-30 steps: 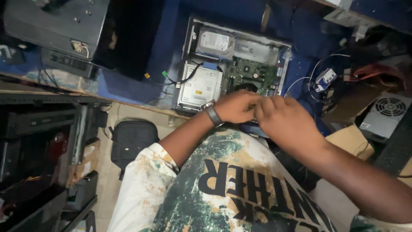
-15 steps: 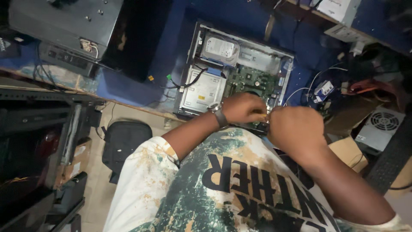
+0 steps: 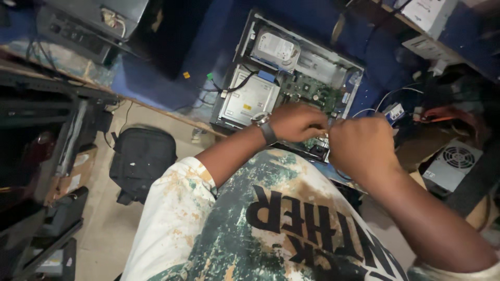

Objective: The person uses a yellow screwdriver to remove screws from a CPU fan and then from a power supply unit. They handle the fan and power supply separately, placing them on the workbench.

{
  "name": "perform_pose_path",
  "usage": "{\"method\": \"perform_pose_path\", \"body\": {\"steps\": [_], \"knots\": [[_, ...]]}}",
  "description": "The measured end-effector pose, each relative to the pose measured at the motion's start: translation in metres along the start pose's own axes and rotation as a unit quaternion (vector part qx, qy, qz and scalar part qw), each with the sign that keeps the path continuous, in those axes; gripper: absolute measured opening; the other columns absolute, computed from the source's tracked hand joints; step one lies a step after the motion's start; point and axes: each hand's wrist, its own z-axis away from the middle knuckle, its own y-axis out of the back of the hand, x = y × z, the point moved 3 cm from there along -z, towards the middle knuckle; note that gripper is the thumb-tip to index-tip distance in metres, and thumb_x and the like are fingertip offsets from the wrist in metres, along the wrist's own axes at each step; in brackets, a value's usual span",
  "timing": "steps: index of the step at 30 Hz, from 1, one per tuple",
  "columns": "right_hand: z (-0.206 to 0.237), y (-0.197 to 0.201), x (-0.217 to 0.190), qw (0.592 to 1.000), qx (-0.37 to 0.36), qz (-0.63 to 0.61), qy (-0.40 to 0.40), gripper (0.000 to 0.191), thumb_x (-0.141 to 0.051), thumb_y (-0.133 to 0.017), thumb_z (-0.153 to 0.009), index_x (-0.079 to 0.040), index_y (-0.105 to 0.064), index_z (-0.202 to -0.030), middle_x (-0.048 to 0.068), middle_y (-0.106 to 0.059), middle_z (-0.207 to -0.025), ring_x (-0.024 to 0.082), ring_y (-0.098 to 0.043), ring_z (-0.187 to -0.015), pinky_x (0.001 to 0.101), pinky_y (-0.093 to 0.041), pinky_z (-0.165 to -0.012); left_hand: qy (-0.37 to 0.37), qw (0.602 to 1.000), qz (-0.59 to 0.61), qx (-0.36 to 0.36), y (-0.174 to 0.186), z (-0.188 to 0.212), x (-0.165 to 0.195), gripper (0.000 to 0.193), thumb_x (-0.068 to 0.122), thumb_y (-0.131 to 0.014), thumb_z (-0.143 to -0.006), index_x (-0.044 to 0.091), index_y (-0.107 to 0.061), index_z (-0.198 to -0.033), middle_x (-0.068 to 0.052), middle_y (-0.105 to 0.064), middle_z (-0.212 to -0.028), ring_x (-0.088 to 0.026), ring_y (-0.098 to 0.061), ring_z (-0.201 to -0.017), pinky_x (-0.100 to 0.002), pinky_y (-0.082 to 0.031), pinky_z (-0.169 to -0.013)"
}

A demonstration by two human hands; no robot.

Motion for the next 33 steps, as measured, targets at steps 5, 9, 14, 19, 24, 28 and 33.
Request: {"method": "perform_pose_path", "body": {"steps": [5, 9, 14, 19, 24, 28, 33], "knots": [[0.006, -0.004, 0.003, 0.995, -0.006, -0.069, -0.074, 0.022, -0.023, -0.060, -0.091, -0.011, -0.072, -0.077, 0.013, -0.071, -0.065, 0.029, -0.073, -0.057, 0.0444, -0.055, -0.052, 0.007, 1.000, -0.025, -0.016, -0.008, -0.003, 0.001, 0.022, 0.020, -0.067, -0.088, 0.012, -0.071, -0.108, -0.010, -0.072, -0.097, -0.034, -0.070, -0.089, -0.047, -0.053, -0.075], [0.018, 0.000, -0.009, 0.996, 0.000, -0.086, 0.007, 0.016, -0.016, -0.058, -0.089, -0.005, -0.069, -0.092, 0.015, -0.072, -0.076, 0.030, -0.072, -0.062, 0.0426, -0.057, -0.054, 0.066, 0.989, -0.118, -0.060, -0.017, 0.001, -0.006, 0.015, 0.020, -0.066, -0.085, 0.015, -0.075, -0.095, -0.008, -0.074, -0.089, -0.034, -0.070, -0.083, -0.048, -0.053, -0.069], [0.028, 0.012, -0.016, 0.972, 0.081, -0.214, 0.048, 0.023, -0.010, -0.065, -0.080, -0.005, -0.067, -0.102, 0.015, -0.070, -0.097, 0.034, -0.071, -0.079, 0.0445, -0.057, -0.068, 0.077, 0.923, -0.371, -0.061, -0.039, 0.011, -0.007, 0.014, 0.021, -0.063, -0.086, 0.012, -0.074, -0.085, -0.011, -0.070, -0.087, -0.030, -0.070, -0.081, -0.046, -0.053, -0.069], [0.039, 0.002, -0.010, 0.894, 0.185, -0.403, 0.066, 0.024, -0.016, -0.079, -0.080, -0.006, -0.068, -0.100, 0.016, -0.071, -0.106, 0.034, -0.072, -0.085, 0.0414, -0.058, -0.072, 0.070, 0.883, -0.464, -0.015, -0.051, 0.020, 0.008, 0.014, 0.021, -0.062, -0.082, 0.014, -0.074, -0.084, -0.007, -0.069, -0.084, -0.028, -0.067, -0.081, -0.045, -0.050, -0.071], [0.046, -0.045, -0.011, 0.793, 0.244, -0.558, 0.023, 0.028, -0.010, -0.082, -0.080, -0.005, -0.070, -0.104, 0.011, -0.075, -0.109, 0.021, -0.074, -0.097, 0.0337, -0.058, -0.085, 0.099, 0.886, -0.451, -0.046, -0.053, 0.013, 0.018, 0.015, 0.021, -0.061, -0.082, 0.012, -0.074, -0.084, -0.009, -0.068, -0.085, -0.028, -0.066, -0.080, -0.045, -0.048, -0.069], [0.057, -0.080, -0.017, 0.731, 0.264, -0.628, -0.016, 0.029, -0.002, -0.081, -0.083, -0.003, -0.069, -0.110, 0.013, -0.076, -0.114, 0.022, -0.074, -0.107, 0.0322, -0.057, -0.093, 0.084, 0.898, -0.432, -0.027, -0.054, 0.007, 0.024, 0.018, 0.023, -0.062, -0.080, 0.009, -0.073, -0.083, -0.010, -0.067, -0.084, -0.028, -0.065, -0.081, -0.044, -0.047, -0.066], [0.086, -0.102, -0.018, 0.666, 0.327, -0.662, -0.108, 0.027, 0.001, -0.076, -0.090, 0.001, -0.066, -0.115, 0.015, -0.074, -0.116, 0.023, -0.073, -0.109, 0.0334, -0.059, -0.096, 0.070, 0.876, -0.476, -0.033, -0.062, 0.005, 0.027, 0.015, 0.019, -0.062, -0.077, 0.009, -0.073, -0.081, -0.009, -0.068, -0.085, -0.028, -0.067, -0.082, -0.046, -0.051, -0.074]]}}
